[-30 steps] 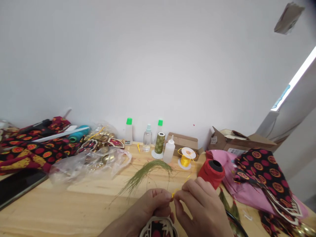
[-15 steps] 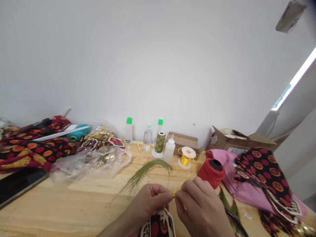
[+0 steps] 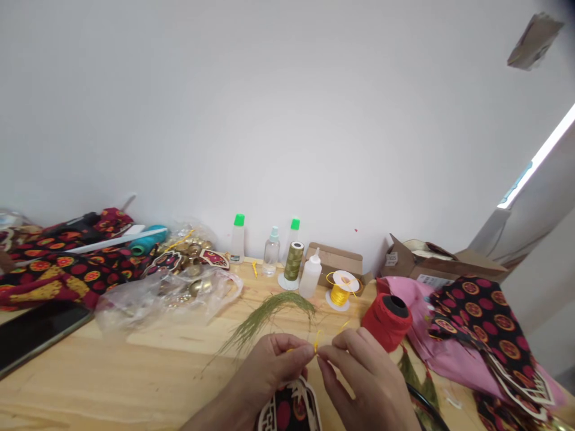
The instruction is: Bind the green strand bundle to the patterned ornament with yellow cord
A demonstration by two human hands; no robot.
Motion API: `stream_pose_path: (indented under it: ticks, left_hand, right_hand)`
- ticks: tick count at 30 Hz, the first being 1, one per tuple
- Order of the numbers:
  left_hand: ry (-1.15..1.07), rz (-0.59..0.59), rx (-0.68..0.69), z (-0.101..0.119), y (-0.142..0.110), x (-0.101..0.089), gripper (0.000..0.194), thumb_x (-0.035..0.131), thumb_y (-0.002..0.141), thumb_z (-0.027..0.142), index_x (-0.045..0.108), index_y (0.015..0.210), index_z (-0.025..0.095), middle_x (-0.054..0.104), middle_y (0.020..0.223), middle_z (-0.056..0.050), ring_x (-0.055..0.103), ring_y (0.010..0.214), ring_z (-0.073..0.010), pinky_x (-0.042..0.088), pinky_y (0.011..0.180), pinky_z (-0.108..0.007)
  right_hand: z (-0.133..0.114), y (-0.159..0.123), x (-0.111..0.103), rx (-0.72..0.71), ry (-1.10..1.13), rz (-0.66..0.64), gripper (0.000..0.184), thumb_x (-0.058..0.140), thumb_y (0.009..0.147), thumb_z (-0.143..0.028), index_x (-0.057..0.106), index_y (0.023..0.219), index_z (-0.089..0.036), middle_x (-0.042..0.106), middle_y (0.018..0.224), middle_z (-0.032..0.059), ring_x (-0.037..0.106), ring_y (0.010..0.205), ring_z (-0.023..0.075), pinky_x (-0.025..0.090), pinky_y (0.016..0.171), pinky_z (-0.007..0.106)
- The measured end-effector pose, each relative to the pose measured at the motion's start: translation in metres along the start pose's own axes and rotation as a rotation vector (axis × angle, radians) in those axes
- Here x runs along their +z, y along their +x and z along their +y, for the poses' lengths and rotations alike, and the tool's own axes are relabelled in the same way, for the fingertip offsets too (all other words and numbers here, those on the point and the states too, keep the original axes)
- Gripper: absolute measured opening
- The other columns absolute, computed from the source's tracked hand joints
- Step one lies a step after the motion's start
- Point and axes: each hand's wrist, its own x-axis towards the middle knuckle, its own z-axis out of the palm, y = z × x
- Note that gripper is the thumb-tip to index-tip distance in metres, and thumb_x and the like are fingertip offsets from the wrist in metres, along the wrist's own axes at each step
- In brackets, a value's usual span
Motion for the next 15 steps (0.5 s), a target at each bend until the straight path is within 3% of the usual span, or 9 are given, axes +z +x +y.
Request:
stream_pose_path:
  ticks: [9,15]
  left_hand:
    - [-0.02,0.008,0.007,0.0001,-0.0004,0.0002,0.027,0.07,0.048,0.036,0.056,0.051,0.013,0.052,0.038,0.003,0.038,0.034,-0.0058,0.026,0.041,-0.02]
    - [-0.059,-0.049,0.013,-0.0006,0.0027,-0.0021,0.026,0.067,0.053,0.035,0.052,0.047,0.015,0.037,0.031,0.008,0.035,0.035,-0.0061,0.028,0.043,-0.02]
  right_hand:
    - [-0.0019,-0.0038,0.0024,-0.02,-0.048,-0.022,0.021,0.043,0.078,-0.016,0.058,0.064,-0.017,0.049,0.056,0.0016,0.042,0.052,0.012,0.031,0.047,0.023]
    - [0.0028,-0.0045,0.0038,0.039,0.072,-0.04,0.016,0.046,0.076,-0.015,0.061,0.075,-0.018,0.051,0.06,0.0024,0.046,0.057,0.0128,0.035,0.049,0.023]
